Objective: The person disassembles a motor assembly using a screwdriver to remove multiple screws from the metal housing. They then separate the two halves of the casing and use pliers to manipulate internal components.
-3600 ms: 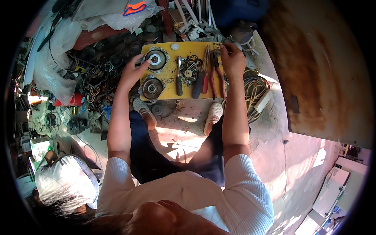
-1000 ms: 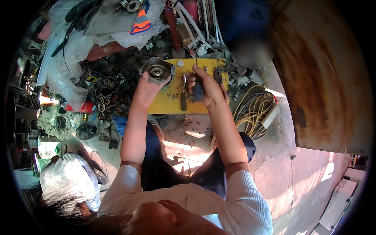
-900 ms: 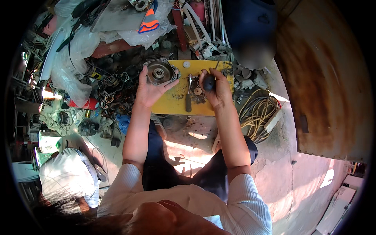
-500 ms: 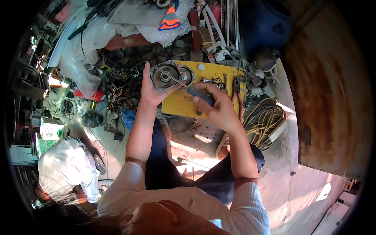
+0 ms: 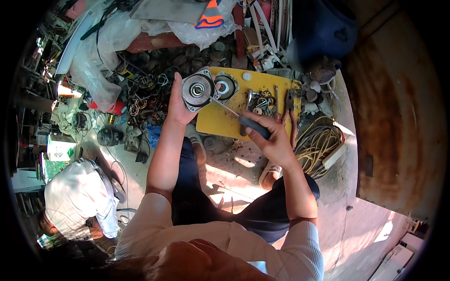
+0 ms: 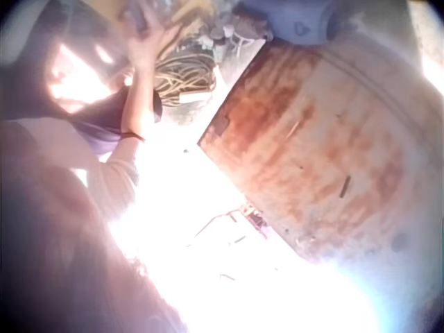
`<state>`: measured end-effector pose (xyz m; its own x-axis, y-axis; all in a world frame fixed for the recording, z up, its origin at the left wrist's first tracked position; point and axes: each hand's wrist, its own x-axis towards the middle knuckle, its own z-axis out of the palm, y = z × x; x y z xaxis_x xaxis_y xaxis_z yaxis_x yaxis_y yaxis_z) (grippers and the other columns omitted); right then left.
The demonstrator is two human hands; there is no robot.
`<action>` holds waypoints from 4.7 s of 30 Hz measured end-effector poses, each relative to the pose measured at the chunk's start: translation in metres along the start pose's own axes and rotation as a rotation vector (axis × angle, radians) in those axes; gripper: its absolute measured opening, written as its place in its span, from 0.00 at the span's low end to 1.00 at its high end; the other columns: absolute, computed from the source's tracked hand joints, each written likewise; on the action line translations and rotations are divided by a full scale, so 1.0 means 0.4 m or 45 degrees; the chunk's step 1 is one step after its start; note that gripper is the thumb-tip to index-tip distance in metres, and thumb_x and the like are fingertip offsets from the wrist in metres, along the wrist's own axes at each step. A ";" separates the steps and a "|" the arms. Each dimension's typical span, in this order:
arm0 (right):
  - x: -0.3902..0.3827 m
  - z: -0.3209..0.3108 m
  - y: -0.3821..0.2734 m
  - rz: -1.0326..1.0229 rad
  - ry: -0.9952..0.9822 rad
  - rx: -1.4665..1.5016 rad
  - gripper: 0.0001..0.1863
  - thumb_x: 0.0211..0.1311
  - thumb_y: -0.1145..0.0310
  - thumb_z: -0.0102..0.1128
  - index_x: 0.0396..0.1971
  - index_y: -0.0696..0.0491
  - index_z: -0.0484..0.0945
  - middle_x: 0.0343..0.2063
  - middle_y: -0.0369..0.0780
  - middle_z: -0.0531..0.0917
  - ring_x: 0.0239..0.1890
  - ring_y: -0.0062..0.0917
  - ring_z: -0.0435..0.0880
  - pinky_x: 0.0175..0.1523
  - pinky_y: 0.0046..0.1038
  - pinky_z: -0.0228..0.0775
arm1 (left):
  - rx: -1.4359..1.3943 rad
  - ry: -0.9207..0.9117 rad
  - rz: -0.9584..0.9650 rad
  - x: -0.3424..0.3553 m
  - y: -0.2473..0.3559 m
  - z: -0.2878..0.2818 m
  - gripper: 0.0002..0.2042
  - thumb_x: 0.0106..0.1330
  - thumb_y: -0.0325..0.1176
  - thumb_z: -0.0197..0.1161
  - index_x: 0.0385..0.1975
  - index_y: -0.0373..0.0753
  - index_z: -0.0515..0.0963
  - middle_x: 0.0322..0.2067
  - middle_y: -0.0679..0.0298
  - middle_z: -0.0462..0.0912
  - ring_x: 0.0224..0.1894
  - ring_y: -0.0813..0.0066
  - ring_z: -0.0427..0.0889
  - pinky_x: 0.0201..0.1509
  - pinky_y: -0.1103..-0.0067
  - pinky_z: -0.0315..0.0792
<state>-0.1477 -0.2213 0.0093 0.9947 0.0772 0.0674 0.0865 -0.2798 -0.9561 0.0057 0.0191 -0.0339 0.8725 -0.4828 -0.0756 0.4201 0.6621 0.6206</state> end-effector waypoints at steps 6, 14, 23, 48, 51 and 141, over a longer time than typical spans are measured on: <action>-0.009 0.002 -0.024 -0.043 0.004 -0.088 0.20 0.64 0.75 0.62 0.57 0.56 0.78 0.38 0.36 0.80 0.38 0.18 0.76 0.46 0.20 0.67 | 0.079 -0.088 0.040 -0.010 0.007 0.034 0.42 0.70 0.66 0.44 0.68 0.30 0.60 0.57 0.47 0.75 0.58 0.48 0.77 0.65 0.60 0.69; -0.009 -0.004 -0.029 -0.072 0.011 -0.225 0.21 0.63 0.77 0.61 0.57 0.55 0.78 0.34 0.36 0.78 0.35 0.19 0.75 0.42 0.20 0.66 | 0.137 -0.098 0.065 -0.012 0.012 0.041 0.43 0.69 0.67 0.45 0.67 0.29 0.60 0.57 0.48 0.75 0.58 0.50 0.77 0.66 0.63 0.69; -0.015 0.003 -0.027 -0.069 0.032 -0.227 0.20 0.64 0.76 0.61 0.57 0.55 0.78 0.33 0.38 0.78 0.34 0.21 0.76 0.42 0.23 0.67 | 0.273 -0.202 0.116 -0.017 0.008 0.043 0.32 0.72 0.57 0.52 0.64 0.35 0.67 0.55 0.58 0.77 0.58 0.67 0.78 0.62 0.70 0.72; -0.046 0.085 -0.002 0.558 -0.209 1.087 0.24 0.77 0.64 0.48 0.70 0.42 0.63 0.29 0.31 0.68 0.20 0.11 0.60 0.22 0.13 0.50 | 0.196 0.058 0.257 0.025 -0.062 0.111 0.28 0.70 0.53 0.50 0.60 0.35 0.68 0.48 0.52 0.79 0.49 0.58 0.82 0.51 0.58 0.79; -0.058 0.110 0.039 0.445 -0.178 0.896 0.25 0.77 0.64 0.48 0.71 0.44 0.62 0.29 0.32 0.74 0.21 0.15 0.65 0.25 0.19 0.61 | 0.133 0.110 0.267 0.032 -0.082 0.111 0.27 0.70 0.53 0.50 0.58 0.35 0.70 0.47 0.53 0.80 0.48 0.58 0.82 0.50 0.58 0.79; -0.051 0.066 0.005 0.622 -0.315 1.077 0.25 0.77 0.60 0.48 0.71 0.43 0.62 0.21 0.28 0.62 0.19 0.11 0.54 0.22 0.14 0.46 | 0.240 0.053 0.327 -0.006 -0.079 0.091 0.30 0.70 0.54 0.45 0.60 0.34 0.67 0.50 0.50 0.78 0.50 0.55 0.81 0.53 0.56 0.79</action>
<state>-0.1693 -0.1981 -0.0015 0.8631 0.3588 -0.3553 -0.4907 0.4299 -0.7579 -0.0186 -0.0215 -0.0249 0.9552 -0.2869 0.0729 0.1343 0.6396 0.7569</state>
